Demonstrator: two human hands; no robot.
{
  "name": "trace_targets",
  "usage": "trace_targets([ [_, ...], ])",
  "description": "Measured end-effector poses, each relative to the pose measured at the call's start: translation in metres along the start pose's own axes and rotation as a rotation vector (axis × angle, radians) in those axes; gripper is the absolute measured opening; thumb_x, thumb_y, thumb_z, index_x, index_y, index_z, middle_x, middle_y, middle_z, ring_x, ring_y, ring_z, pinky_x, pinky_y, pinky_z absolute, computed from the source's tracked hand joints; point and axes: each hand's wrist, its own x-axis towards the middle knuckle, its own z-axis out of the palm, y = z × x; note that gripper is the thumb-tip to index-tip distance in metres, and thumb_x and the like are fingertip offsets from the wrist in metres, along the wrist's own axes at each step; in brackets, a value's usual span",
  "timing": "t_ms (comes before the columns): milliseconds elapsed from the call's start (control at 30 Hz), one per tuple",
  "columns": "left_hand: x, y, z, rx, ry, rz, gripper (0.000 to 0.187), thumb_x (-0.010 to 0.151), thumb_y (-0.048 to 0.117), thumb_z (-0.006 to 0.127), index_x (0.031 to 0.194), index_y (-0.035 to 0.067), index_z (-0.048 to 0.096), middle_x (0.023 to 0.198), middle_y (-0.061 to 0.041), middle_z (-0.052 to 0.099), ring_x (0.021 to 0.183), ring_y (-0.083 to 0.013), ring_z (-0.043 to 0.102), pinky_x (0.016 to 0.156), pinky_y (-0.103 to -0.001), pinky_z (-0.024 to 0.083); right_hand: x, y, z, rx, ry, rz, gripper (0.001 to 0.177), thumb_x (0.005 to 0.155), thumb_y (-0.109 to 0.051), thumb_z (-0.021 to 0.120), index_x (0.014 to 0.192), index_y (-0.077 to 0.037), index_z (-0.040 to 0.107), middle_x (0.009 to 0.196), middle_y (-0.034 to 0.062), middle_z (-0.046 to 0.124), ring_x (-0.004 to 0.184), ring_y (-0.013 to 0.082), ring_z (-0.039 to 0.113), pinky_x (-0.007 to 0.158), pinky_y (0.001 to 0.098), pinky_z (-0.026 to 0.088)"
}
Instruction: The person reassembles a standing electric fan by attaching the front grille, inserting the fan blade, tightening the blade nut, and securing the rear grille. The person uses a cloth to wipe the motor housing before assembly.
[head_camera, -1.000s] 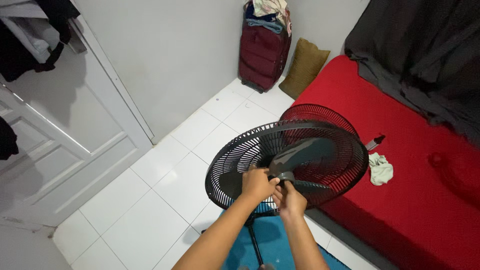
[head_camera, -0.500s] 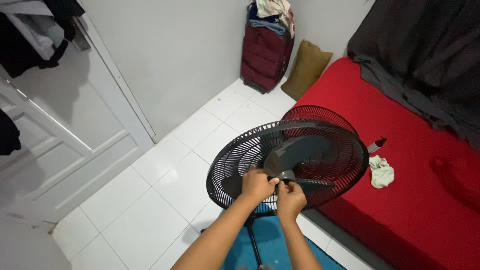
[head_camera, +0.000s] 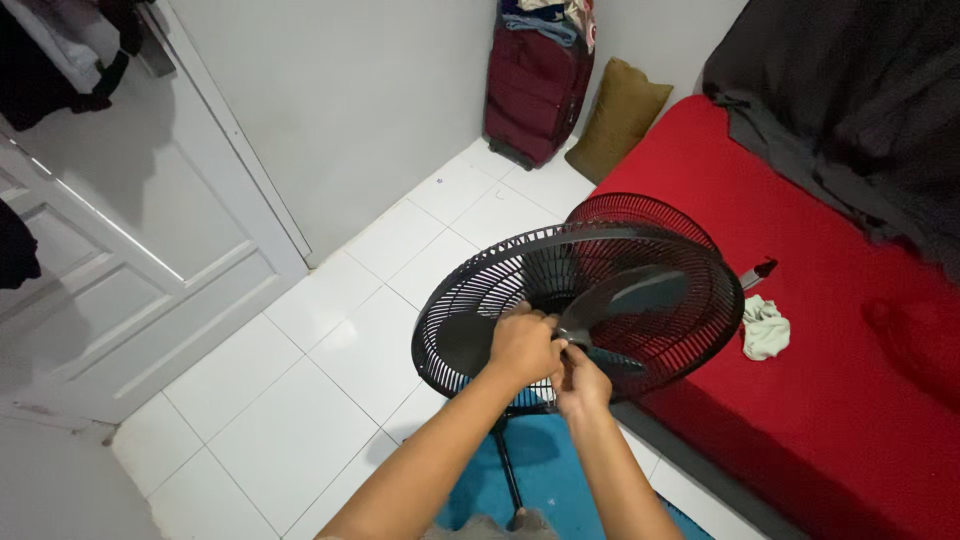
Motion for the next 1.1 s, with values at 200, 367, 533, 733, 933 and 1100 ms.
trace_targets([
  [200,-0.002,-0.013,0.021,-0.126,-0.010,-0.002,0.035,0.081,0.033,0.078,0.093,0.001,0.074,0.098,-0.018,0.071,0.097,-0.0368,0.068,0.087,-0.046,0.053,-0.013,-0.001,0.004,-0.161,-0.054,-0.088,0.010,0.092,-0.006,0.066,0.092,0.004,0.070,0.084,0.0103,0.073,0.066,0.0187,0.069,0.053,0.0280,0.051],
  [367,-0.003,-0.021,0.029,-0.161,-0.070,-0.029,0.031,0.086,0.035,0.075,0.086,0.003,0.076,0.094,-0.015,0.071,0.093,-0.0355,0.068,0.082,-0.047,0.054,-0.025,0.008,0.014,-0.248,0.050,-0.302,0.012,0.089,-0.004,0.071,0.084,0.006,0.067,0.074,0.0120,0.070,0.056,0.0188,0.064,0.050,0.0290,0.050],
  [533,-0.003,-0.020,0.028,-0.194,-0.056,-0.017,0.028,0.086,0.032,0.074,0.090,0.004,0.076,0.093,-0.015,0.071,0.093,-0.0356,0.068,0.082,-0.049,0.053,-0.034,0.013,0.017,-0.401,0.062,-0.553,0.020,0.088,-0.005,0.078,0.084,0.009,0.063,0.074,0.0131,0.068,0.060,0.0193,0.064,0.053,0.0301,0.052],
  [733,0.000,-0.018,0.027,-0.188,-0.058,-0.018,0.029,0.086,0.033,0.072,0.093,0.006,0.076,0.096,-0.015,0.072,0.095,-0.0367,0.068,0.084,-0.050,0.054,-0.060,0.009,0.020,-0.941,0.184,-0.975,0.026,0.084,-0.017,0.081,0.090,0.006,0.070,0.075,0.0130,0.073,0.065,0.0192,0.069,0.062,0.0328,0.054],
  [933,0.000,-0.018,0.028,-0.214,-0.060,-0.029,0.028,0.085,0.033,0.072,0.093,0.007,0.077,0.097,-0.015,0.072,0.096,-0.0375,0.067,0.085,-0.050,0.053,-0.082,0.005,0.029,-1.093,0.165,-1.172,0.027,0.086,-0.022,0.077,0.088,0.004,0.069,0.074,0.0174,0.070,0.068,0.0301,0.069,0.066,0.0410,0.054],
  [1100,0.000,-0.018,0.028,-0.221,-0.076,-0.045,0.030,0.085,0.035,0.073,0.092,0.006,0.077,0.098,-0.016,0.072,0.097,-0.0380,0.067,0.085,-0.050,0.054,-0.090,0.003,0.031,-1.121,0.132,-1.273,0.026,0.087,-0.021,0.074,0.085,0.003,0.066,0.077,0.0185,0.068,0.071,0.0357,0.067,0.067,0.0454,0.053],
])
